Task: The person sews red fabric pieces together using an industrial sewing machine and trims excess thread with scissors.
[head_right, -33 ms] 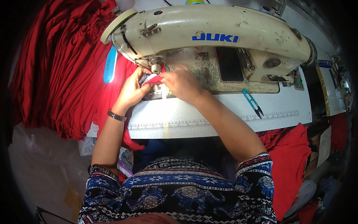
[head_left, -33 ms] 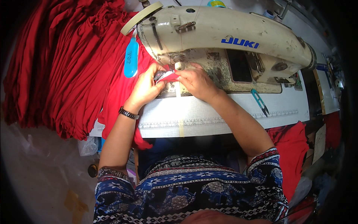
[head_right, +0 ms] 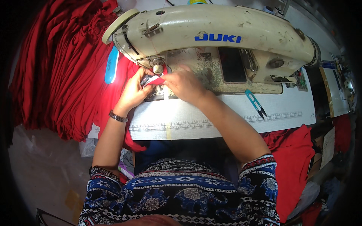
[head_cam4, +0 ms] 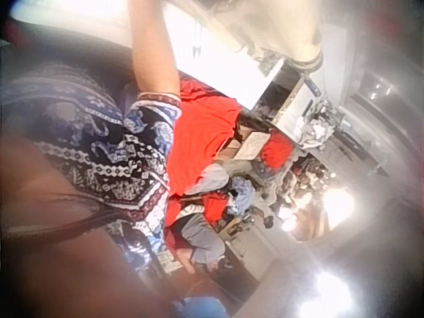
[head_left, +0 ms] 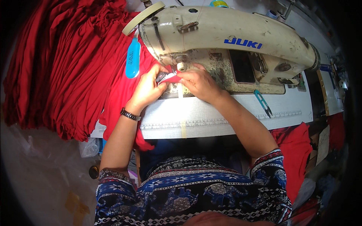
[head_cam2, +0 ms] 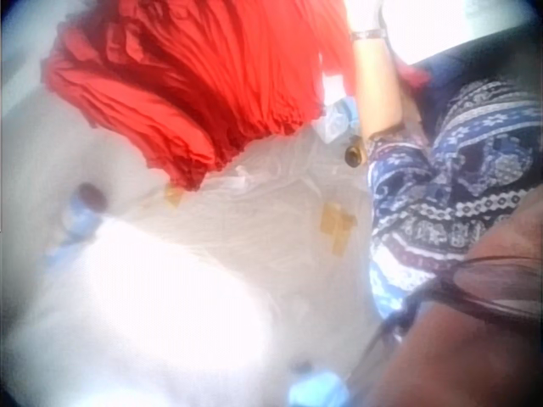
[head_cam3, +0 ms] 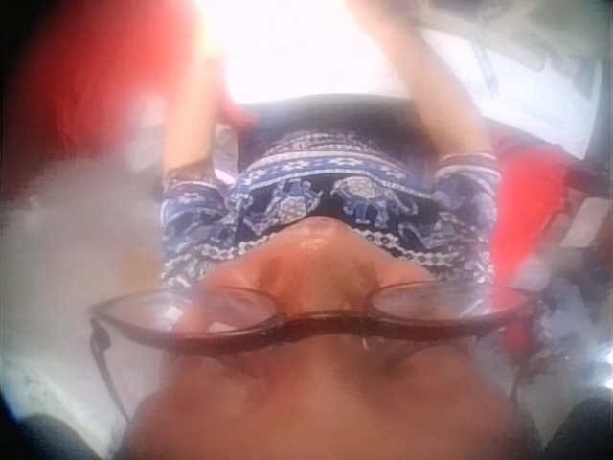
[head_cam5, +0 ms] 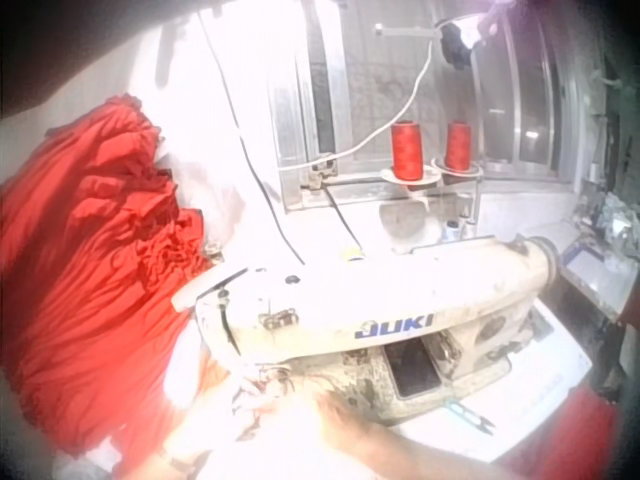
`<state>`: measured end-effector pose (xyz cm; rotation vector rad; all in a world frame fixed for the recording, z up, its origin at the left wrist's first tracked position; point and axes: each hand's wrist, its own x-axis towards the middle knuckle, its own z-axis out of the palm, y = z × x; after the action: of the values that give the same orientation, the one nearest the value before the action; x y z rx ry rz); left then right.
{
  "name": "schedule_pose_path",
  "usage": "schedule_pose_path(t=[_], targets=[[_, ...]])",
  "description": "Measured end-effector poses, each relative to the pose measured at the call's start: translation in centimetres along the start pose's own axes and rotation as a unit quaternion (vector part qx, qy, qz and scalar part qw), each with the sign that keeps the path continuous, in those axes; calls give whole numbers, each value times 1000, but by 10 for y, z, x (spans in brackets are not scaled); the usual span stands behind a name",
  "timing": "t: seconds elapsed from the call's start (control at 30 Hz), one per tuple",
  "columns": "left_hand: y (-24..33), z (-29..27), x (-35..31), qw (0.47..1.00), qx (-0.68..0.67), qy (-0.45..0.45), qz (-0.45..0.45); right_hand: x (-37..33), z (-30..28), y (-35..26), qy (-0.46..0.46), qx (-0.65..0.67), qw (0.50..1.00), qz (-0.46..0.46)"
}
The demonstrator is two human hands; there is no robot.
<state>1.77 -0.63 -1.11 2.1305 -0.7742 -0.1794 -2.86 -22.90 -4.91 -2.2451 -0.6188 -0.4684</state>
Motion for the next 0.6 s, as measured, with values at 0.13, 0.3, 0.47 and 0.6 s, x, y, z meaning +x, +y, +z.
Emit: schedule_pose_path(t=[0.13,0.3,0.47,0.6], targets=[[14,-4,-18,957,259,-41,125,-8,-15,-19,-77,-56,993,-66],[24,2,-34,957,236,-25,167,-5,-32,-33,-136,-76,986,-52],[27,10,-44,951,261,-20,164,-1,-24,-27,-80,-54,995,1],[31,11,-49,941,298,-31,157,5,-8,-25,-34,-108,993,15]])
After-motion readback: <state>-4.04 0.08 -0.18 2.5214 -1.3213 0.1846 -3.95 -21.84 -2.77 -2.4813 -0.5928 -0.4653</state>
